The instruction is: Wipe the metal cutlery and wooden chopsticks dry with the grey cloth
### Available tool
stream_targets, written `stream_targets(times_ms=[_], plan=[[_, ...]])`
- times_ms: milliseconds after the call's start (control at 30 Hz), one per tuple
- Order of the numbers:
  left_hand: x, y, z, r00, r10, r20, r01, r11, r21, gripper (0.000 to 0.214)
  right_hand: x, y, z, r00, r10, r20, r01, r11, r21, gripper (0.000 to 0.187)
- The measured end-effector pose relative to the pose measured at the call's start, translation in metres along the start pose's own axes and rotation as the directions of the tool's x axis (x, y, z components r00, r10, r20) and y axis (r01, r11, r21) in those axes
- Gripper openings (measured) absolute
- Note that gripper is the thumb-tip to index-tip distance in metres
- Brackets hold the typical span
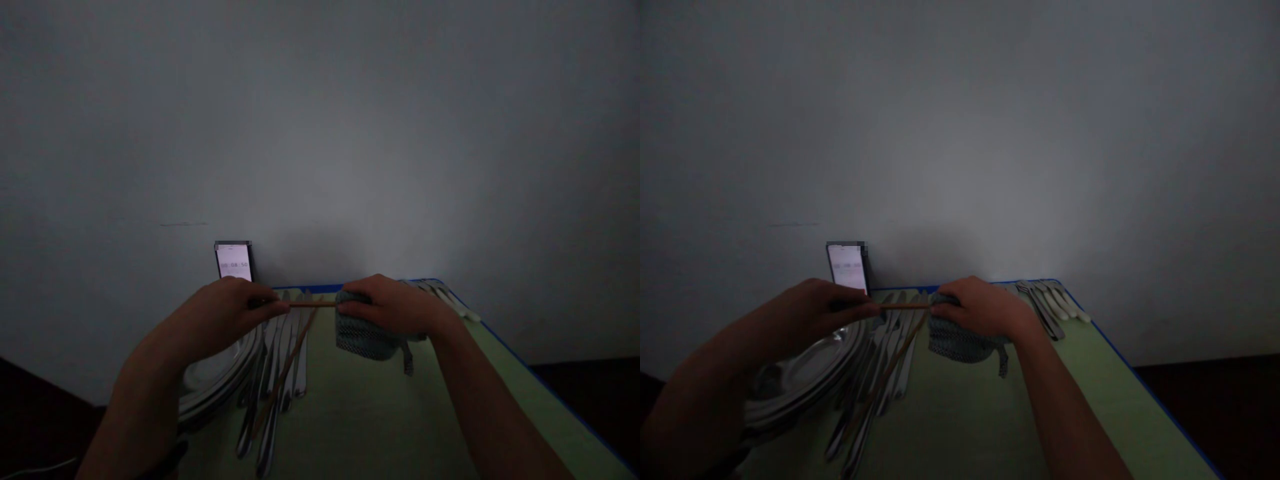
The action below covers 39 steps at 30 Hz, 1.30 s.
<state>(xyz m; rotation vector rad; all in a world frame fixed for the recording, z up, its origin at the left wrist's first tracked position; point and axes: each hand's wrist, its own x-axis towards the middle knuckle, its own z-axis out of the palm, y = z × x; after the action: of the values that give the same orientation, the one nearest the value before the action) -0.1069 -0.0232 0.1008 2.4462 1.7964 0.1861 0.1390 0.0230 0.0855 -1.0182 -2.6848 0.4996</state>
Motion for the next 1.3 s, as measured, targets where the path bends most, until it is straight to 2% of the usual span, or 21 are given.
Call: stream_targets(times_ms=[300, 433, 600, 733, 900, 1100, 1300], plan=[[0.015, 0.024, 0.009, 0.996, 0.085, 0.024, -0.085, 0.996, -0.008, 0.048, 0.008, -0.003, 0.004, 0.994, -0.102, 0.046, 0.099, 0.993, 0.068, 0.029], [0.013, 0.018, 0.010, 0.994, 0.100, 0.037, -0.098, 0.994, -0.047, 0.048, 0.005, -0.002, -0.001, 0.993, -0.095, 0.072, 0.087, 0.990, 0.107, 0.030], [0.010, 0.000, 0.010, 0.992, 0.119, 0.047, -0.113, 0.988, -0.102, 0.049, -0.003, 0.005, -0.011, 0.990, -0.006, 0.142, -0.011, 0.993, 0.120, 0.035], [0.008, -0.007, 0.008, 0.996, 0.094, 0.012, -0.091, 0.988, -0.125, 0.047, -0.006, 0.009, -0.013, 0.997, 0.026, 0.066, -0.035, 0.990, 0.134, 0.039], [0.005, -0.001, 0.003, 0.998, 0.053, -0.037, -0.057, 0.994, -0.092, 0.044, -0.003, 0.007, -0.009, 0.999, 0.039, -0.034, -0.037, 0.997, 0.072, 0.035], [0.007, 0.000, 0.002, 0.999, 0.054, -0.007, -0.054, 0.995, -0.084, 0.045, 0.000, 0.008, -0.008, 1.000, -0.007, -0.020, 0.009, 0.998, 0.063, 0.033], [0.010, 0.000, 0.003, 0.998, 0.059, 0.016, -0.057, 0.995, -0.077, 0.045, 0.001, 0.010, -0.007, 1.000, -0.004, -0.007, 0.005, 0.999, 0.049, 0.034]])
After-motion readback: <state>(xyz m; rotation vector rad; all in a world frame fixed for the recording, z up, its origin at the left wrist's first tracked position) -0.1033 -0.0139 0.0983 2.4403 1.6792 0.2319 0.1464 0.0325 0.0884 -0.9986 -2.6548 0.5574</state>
